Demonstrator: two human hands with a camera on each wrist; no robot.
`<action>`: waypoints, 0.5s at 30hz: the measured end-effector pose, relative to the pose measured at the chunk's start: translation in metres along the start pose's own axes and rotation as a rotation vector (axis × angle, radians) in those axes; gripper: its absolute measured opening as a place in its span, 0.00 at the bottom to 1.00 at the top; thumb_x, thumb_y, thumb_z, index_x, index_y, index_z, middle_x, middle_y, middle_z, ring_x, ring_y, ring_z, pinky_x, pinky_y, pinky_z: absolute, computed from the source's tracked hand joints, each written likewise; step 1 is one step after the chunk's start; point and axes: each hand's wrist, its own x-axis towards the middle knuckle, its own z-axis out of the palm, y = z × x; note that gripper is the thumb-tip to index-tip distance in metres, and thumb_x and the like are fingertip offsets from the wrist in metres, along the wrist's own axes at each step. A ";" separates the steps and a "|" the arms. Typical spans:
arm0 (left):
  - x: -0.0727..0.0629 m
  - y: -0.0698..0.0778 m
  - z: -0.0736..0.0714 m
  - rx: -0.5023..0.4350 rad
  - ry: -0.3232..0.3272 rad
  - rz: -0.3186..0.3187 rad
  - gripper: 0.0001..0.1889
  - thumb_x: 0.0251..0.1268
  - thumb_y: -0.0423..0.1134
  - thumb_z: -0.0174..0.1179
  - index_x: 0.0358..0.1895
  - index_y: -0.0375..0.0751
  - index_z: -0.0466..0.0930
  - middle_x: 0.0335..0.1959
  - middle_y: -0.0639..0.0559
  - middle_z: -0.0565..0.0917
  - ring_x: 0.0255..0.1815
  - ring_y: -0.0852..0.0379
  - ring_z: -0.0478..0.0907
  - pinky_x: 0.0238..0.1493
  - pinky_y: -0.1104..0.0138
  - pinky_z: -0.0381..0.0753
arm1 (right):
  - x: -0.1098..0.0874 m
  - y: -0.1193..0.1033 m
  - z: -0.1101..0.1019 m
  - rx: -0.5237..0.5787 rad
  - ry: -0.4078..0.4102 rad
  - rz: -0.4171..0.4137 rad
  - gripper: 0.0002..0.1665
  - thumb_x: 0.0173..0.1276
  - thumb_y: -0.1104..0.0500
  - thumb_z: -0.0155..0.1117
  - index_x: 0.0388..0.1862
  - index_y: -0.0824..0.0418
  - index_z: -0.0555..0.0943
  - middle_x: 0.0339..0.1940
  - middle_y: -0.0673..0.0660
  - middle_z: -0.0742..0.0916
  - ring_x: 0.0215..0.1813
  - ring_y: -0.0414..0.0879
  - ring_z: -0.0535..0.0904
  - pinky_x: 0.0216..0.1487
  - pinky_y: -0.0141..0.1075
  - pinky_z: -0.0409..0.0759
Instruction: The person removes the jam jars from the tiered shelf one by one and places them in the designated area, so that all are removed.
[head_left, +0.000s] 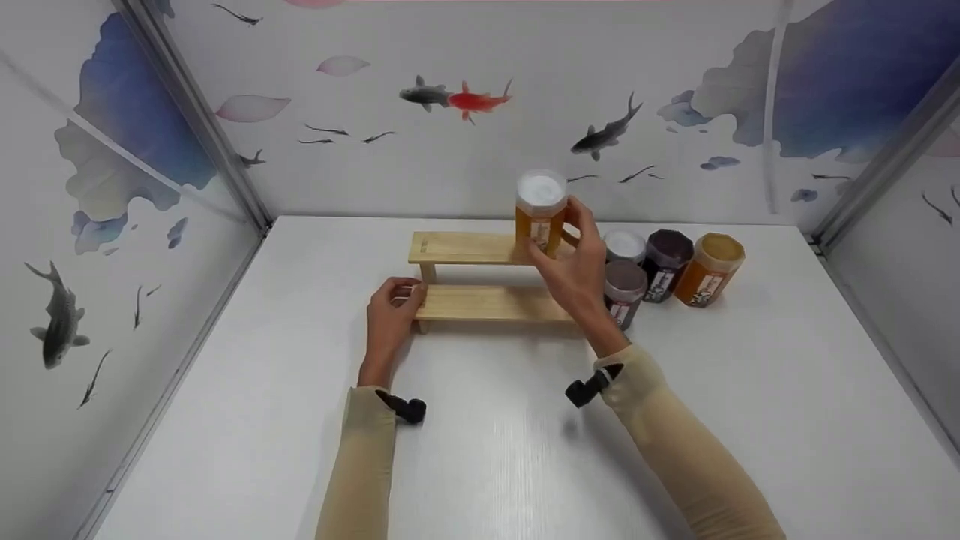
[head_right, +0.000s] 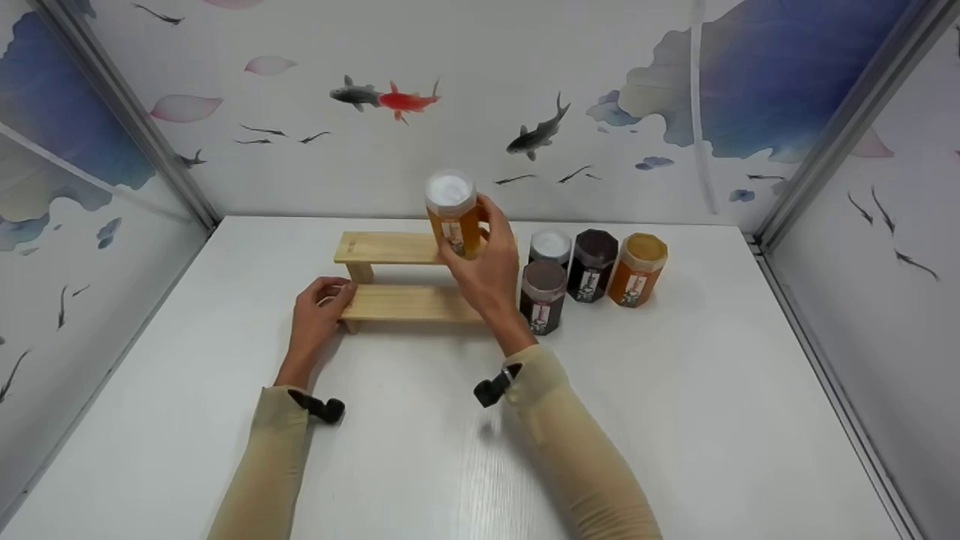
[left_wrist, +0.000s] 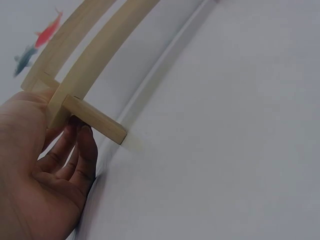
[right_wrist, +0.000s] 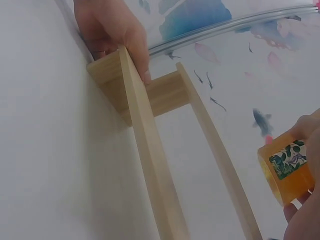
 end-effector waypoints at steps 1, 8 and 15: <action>0.000 0.000 0.000 -0.002 -0.001 -0.001 0.15 0.75 0.49 0.70 0.55 0.44 0.87 0.48 0.44 0.89 0.49 0.52 0.87 0.45 0.69 0.83 | -0.001 0.001 -0.007 -0.001 0.016 -0.001 0.47 0.64 0.59 0.84 0.79 0.58 0.73 0.69 0.58 0.84 0.70 0.50 0.80 0.69 0.50 0.83; -0.001 0.001 0.000 -0.004 -0.007 -0.009 0.16 0.76 0.50 0.69 0.56 0.44 0.86 0.50 0.45 0.88 0.50 0.52 0.85 0.45 0.68 0.83 | -0.012 0.001 -0.059 -0.006 0.111 0.046 0.47 0.65 0.62 0.81 0.81 0.60 0.70 0.71 0.60 0.81 0.72 0.50 0.78 0.72 0.56 0.80; -0.002 -0.001 -0.001 -0.007 -0.011 -0.003 0.16 0.76 0.51 0.69 0.56 0.46 0.87 0.49 0.46 0.88 0.49 0.52 0.85 0.46 0.67 0.83 | -0.032 0.012 -0.109 -0.039 0.181 0.121 0.49 0.66 0.61 0.82 0.82 0.55 0.68 0.73 0.52 0.80 0.73 0.43 0.76 0.77 0.49 0.75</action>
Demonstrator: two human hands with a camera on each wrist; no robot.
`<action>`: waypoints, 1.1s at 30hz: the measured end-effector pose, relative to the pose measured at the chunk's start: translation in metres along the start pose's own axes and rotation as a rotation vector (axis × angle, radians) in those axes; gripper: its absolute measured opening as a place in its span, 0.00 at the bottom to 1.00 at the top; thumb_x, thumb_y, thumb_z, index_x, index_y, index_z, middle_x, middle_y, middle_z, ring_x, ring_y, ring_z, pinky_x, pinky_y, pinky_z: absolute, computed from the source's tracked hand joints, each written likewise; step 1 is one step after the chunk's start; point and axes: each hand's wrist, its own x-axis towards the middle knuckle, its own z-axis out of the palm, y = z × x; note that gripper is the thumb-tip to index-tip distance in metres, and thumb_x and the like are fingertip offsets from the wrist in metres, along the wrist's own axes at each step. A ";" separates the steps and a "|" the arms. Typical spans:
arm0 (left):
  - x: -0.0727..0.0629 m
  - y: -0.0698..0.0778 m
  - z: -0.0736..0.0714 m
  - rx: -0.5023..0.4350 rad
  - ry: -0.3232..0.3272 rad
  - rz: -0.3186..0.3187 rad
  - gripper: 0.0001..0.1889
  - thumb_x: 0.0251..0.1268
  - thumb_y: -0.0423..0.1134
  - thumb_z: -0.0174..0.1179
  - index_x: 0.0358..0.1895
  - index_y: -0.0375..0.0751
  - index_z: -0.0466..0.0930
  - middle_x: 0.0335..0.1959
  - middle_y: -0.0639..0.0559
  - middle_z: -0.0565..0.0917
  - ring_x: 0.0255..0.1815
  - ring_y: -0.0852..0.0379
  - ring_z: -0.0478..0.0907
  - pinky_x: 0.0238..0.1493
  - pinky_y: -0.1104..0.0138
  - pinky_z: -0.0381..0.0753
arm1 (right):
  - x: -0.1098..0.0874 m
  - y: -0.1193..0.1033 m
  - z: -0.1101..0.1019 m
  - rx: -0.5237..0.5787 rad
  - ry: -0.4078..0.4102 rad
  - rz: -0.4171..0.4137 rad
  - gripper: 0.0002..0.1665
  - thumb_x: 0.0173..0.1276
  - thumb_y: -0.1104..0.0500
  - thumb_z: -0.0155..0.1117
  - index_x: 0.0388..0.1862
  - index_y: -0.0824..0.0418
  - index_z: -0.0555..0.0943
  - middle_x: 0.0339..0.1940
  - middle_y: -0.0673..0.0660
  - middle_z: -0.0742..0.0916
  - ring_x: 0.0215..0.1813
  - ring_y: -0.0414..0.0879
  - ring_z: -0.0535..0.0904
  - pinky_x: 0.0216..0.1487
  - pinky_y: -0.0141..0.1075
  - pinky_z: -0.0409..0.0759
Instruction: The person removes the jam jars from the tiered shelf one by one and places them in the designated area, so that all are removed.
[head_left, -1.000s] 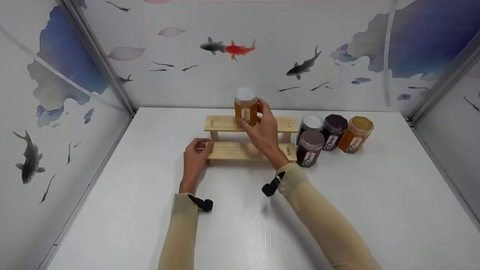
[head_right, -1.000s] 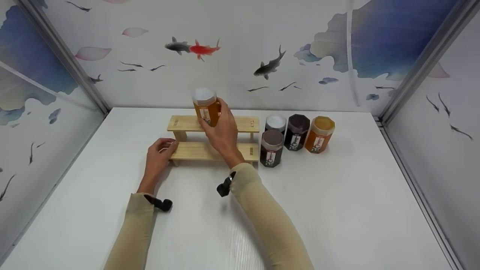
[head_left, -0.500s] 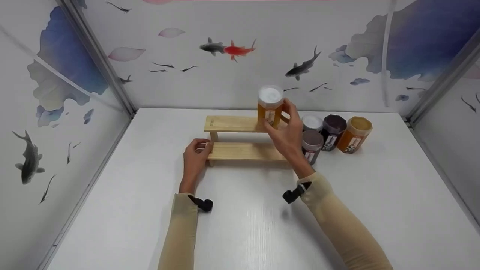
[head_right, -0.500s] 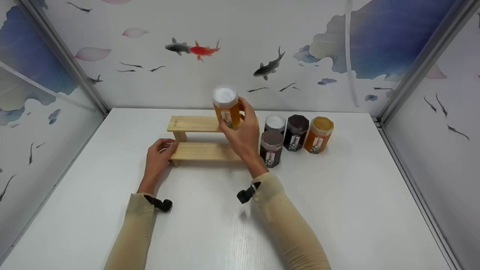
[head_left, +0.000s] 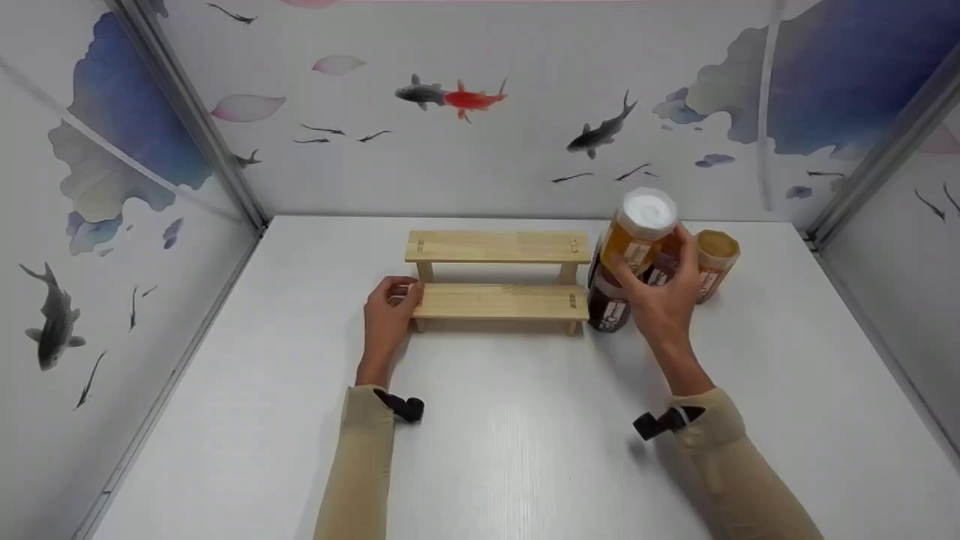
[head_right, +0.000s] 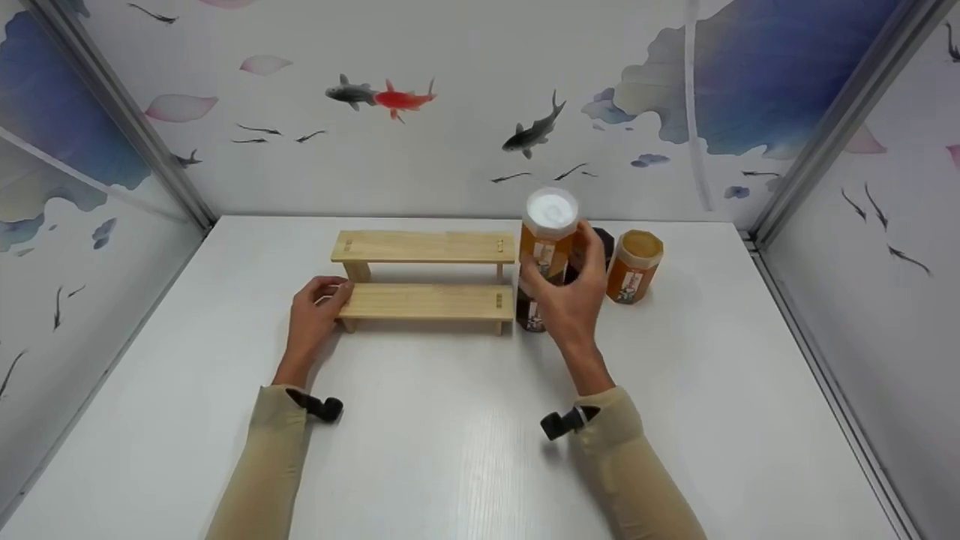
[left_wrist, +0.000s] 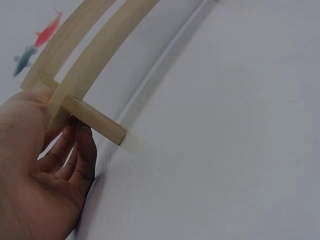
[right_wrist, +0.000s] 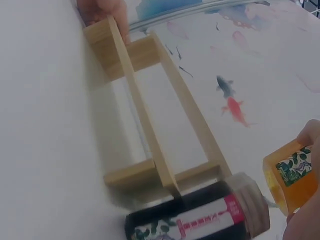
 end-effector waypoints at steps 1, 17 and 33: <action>0.000 0.000 0.000 0.000 0.002 0.003 0.16 0.76 0.52 0.69 0.56 0.46 0.87 0.49 0.46 0.88 0.48 0.52 0.85 0.46 0.66 0.83 | -0.001 0.004 -0.006 0.000 0.002 0.011 0.49 0.66 0.60 0.82 0.82 0.54 0.68 0.72 0.51 0.80 0.73 0.42 0.76 0.77 0.47 0.75; 0.001 0.000 0.000 0.017 0.001 -0.009 0.17 0.76 0.53 0.68 0.56 0.47 0.86 0.50 0.47 0.88 0.50 0.52 0.85 0.48 0.64 0.83 | -0.006 0.016 -0.069 -0.152 0.077 0.101 0.48 0.67 0.59 0.80 0.82 0.49 0.68 0.74 0.51 0.78 0.72 0.41 0.74 0.72 0.42 0.77; 0.001 -0.001 0.000 -0.003 0.002 0.004 0.16 0.76 0.51 0.69 0.55 0.46 0.87 0.48 0.46 0.87 0.47 0.52 0.86 0.44 0.67 0.83 | -0.009 0.062 -0.079 -0.217 -0.041 0.190 0.48 0.64 0.53 0.83 0.79 0.51 0.68 0.70 0.51 0.79 0.65 0.37 0.74 0.61 0.33 0.81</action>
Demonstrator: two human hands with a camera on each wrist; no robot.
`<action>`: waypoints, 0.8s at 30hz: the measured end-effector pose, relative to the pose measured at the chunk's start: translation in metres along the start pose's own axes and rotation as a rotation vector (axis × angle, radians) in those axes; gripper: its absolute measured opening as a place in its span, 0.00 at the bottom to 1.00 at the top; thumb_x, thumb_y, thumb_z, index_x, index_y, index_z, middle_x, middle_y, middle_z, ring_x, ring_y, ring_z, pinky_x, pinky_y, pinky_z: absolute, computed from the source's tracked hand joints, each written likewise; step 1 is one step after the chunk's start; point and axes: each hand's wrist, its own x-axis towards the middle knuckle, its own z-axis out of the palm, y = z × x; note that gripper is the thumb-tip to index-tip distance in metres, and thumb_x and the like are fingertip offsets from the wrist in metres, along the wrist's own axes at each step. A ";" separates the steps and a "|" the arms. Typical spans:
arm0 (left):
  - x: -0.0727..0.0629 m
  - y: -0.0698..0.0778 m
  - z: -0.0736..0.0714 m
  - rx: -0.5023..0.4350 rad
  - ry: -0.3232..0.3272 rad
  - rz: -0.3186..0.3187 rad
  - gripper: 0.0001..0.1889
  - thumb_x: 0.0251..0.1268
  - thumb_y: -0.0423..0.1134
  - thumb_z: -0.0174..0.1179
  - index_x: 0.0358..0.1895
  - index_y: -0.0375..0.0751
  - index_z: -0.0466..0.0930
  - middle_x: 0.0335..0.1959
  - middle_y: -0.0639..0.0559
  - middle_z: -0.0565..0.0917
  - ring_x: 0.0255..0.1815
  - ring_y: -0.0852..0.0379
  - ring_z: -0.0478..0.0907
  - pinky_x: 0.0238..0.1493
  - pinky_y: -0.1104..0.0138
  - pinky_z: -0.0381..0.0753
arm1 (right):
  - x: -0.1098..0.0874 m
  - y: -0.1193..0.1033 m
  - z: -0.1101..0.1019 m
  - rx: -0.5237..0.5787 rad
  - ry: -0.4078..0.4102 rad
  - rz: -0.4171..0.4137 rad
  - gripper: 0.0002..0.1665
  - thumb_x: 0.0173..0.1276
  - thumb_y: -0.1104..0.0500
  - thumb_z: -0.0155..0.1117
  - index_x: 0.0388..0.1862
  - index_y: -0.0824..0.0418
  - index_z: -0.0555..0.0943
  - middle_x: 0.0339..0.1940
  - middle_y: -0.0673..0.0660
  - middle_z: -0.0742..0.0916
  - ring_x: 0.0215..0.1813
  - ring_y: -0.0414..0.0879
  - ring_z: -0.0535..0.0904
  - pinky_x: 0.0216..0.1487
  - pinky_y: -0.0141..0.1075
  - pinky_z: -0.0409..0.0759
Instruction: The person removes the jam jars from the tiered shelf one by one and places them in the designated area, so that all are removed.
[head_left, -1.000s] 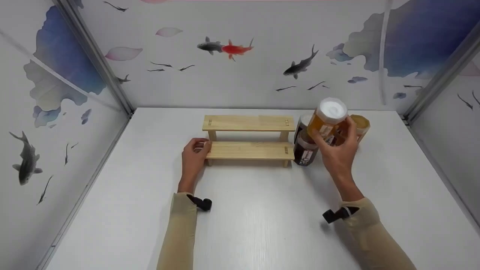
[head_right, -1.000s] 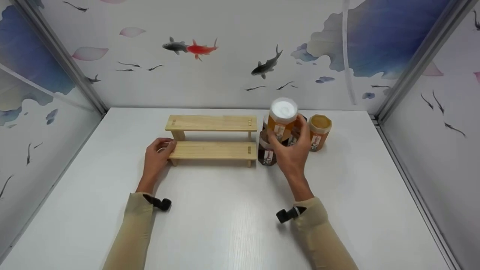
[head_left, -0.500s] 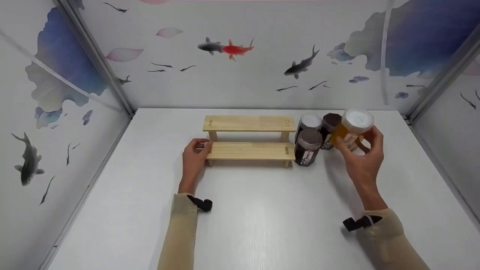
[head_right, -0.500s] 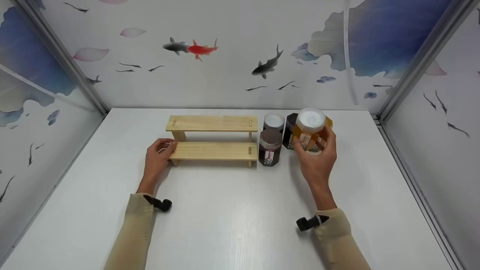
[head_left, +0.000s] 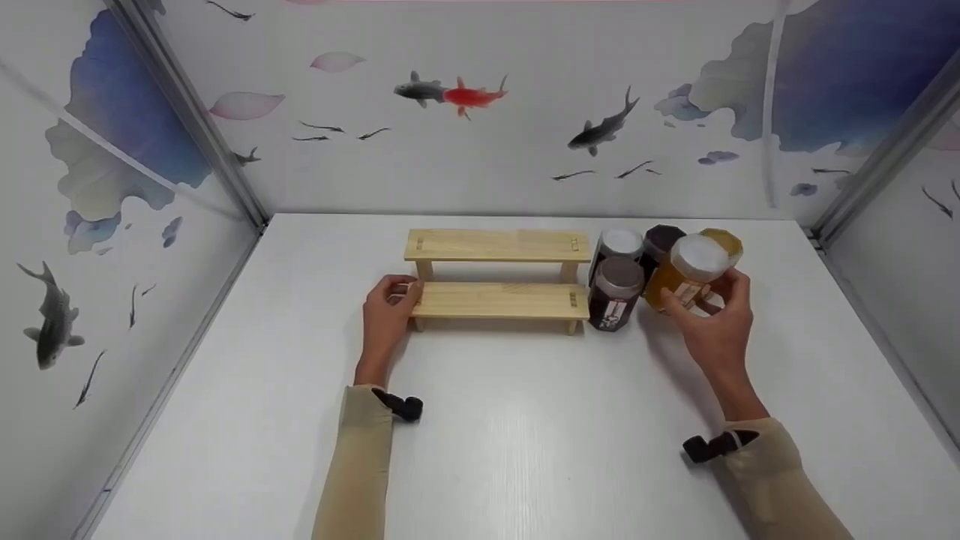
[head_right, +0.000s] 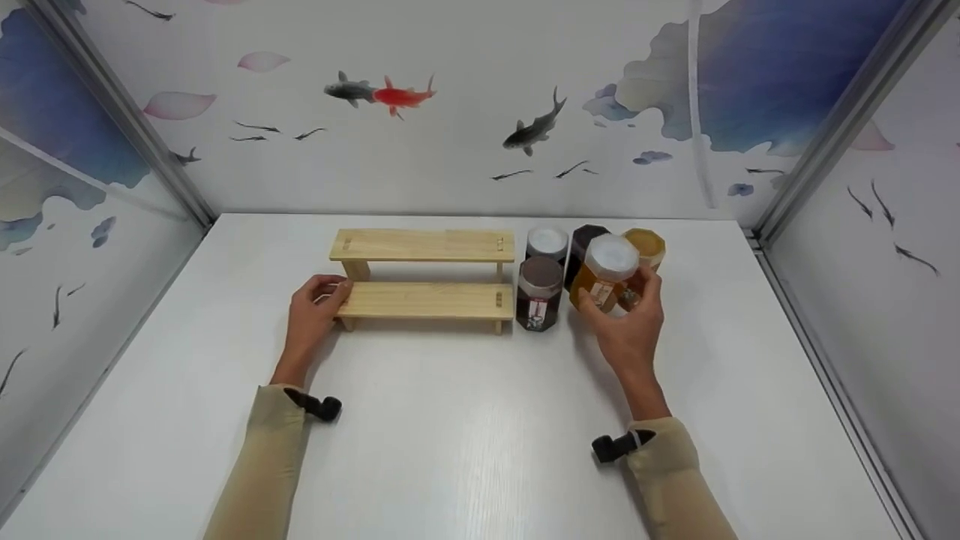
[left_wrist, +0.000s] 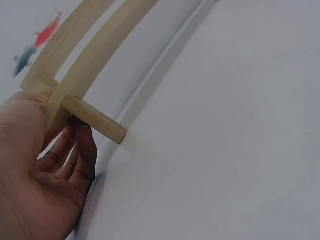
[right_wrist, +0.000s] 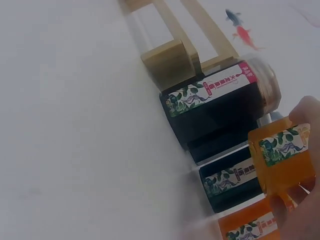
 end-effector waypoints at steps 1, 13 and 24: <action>0.000 0.000 0.000 0.001 0.000 -0.001 0.16 0.76 0.51 0.69 0.55 0.46 0.87 0.48 0.46 0.87 0.47 0.52 0.85 0.44 0.68 0.83 | 0.000 0.001 0.000 -0.011 -0.010 0.007 0.48 0.64 0.52 0.83 0.79 0.51 0.67 0.70 0.50 0.79 0.65 0.37 0.74 0.61 0.32 0.81; 0.000 -0.001 -0.003 0.012 -0.003 -0.013 0.18 0.76 0.53 0.68 0.57 0.45 0.86 0.51 0.45 0.87 0.51 0.51 0.85 0.46 0.67 0.82 | 0.002 0.015 0.003 -0.064 -0.149 0.058 0.50 0.66 0.46 0.82 0.78 0.54 0.65 0.70 0.54 0.78 0.66 0.41 0.73 0.59 0.29 0.79; -0.001 0.001 0.000 -0.001 0.005 -0.012 0.16 0.75 0.52 0.69 0.55 0.46 0.87 0.49 0.46 0.87 0.49 0.52 0.85 0.46 0.67 0.83 | 0.000 0.025 0.000 -0.094 -0.247 0.093 0.54 0.66 0.46 0.83 0.81 0.58 0.62 0.72 0.57 0.78 0.66 0.43 0.74 0.60 0.29 0.79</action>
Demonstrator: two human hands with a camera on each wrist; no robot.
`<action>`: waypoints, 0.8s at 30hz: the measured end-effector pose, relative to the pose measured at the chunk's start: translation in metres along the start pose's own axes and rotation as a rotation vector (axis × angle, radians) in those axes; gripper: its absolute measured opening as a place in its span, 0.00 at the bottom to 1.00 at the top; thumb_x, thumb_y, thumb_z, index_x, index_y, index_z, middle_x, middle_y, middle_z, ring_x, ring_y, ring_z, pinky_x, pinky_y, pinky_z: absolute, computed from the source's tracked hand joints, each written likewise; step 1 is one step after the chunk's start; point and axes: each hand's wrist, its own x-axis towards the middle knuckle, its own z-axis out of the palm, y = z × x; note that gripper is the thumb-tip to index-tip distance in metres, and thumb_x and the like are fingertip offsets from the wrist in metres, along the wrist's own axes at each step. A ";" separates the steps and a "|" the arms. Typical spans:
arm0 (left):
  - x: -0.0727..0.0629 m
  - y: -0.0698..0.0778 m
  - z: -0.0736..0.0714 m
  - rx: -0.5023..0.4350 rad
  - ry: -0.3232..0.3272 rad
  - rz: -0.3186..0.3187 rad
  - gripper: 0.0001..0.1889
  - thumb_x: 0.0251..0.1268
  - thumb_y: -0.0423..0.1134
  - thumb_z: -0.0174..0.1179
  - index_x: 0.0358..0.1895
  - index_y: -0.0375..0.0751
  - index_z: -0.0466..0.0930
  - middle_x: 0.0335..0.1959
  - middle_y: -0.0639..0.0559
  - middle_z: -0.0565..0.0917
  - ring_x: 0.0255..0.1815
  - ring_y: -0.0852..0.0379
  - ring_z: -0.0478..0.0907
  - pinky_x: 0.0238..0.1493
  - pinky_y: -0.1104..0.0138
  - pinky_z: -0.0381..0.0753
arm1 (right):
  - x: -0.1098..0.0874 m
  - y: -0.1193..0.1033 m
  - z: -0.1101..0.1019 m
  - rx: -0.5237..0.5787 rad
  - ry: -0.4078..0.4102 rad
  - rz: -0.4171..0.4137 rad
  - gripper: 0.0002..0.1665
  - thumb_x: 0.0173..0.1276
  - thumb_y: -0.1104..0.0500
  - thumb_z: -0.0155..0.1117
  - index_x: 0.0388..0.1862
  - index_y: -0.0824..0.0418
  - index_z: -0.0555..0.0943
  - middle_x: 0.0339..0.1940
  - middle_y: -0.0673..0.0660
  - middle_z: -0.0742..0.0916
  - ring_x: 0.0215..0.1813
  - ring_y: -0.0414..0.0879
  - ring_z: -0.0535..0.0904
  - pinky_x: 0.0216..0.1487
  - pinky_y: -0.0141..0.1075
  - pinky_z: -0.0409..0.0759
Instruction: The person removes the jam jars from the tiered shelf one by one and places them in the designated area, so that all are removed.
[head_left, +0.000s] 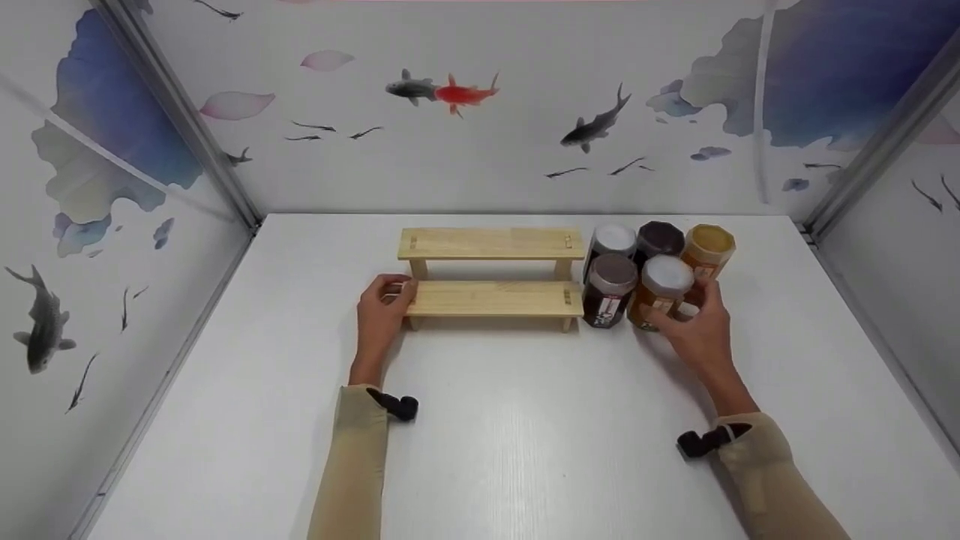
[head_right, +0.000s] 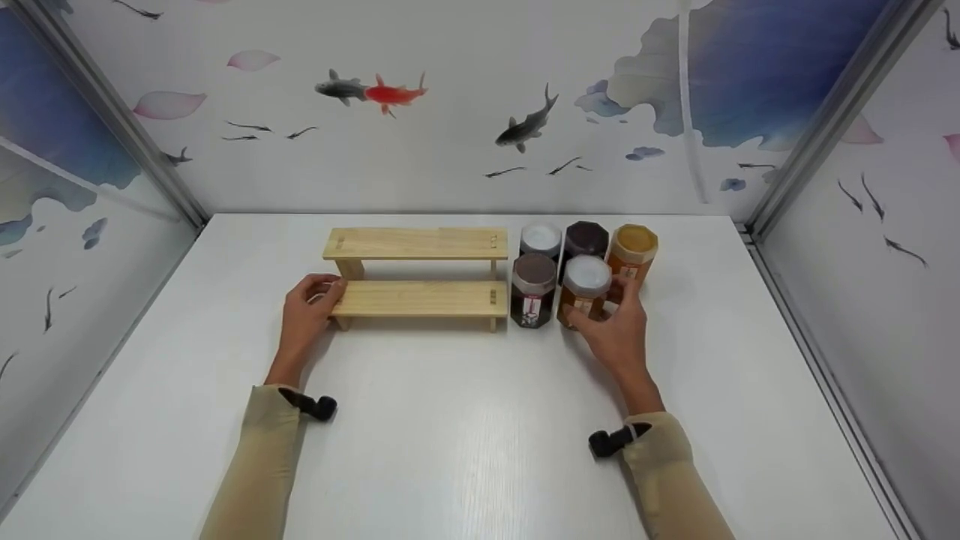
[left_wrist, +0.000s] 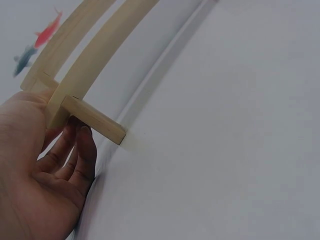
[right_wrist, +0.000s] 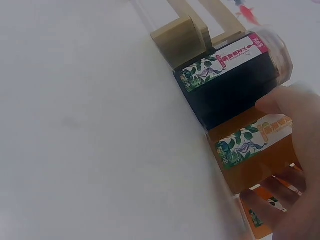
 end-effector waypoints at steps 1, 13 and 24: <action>0.000 0.000 0.000 -0.004 0.000 0.002 0.16 0.75 0.51 0.69 0.55 0.45 0.87 0.49 0.46 0.87 0.49 0.52 0.85 0.45 0.68 0.82 | 0.000 0.000 0.000 -0.002 -0.002 -0.004 0.54 0.66 0.46 0.83 0.81 0.58 0.62 0.72 0.57 0.78 0.65 0.43 0.74 0.59 0.28 0.79; 0.000 -0.002 0.000 -0.005 0.009 0.006 0.15 0.75 0.50 0.69 0.54 0.45 0.87 0.47 0.46 0.88 0.46 0.53 0.86 0.43 0.70 0.82 | 0.001 -0.001 -0.004 -0.005 -0.068 -0.021 0.59 0.67 0.48 0.82 0.86 0.59 0.56 0.74 0.64 0.76 0.73 0.55 0.73 0.73 0.60 0.77; 0.001 -0.003 -0.001 -0.002 0.002 -0.005 0.16 0.75 0.50 0.69 0.55 0.45 0.86 0.48 0.45 0.88 0.46 0.54 0.86 0.43 0.70 0.83 | 0.004 0.001 -0.001 0.009 -0.108 -0.042 0.57 0.69 0.45 0.80 0.85 0.59 0.57 0.78 0.63 0.75 0.78 0.59 0.72 0.77 0.62 0.74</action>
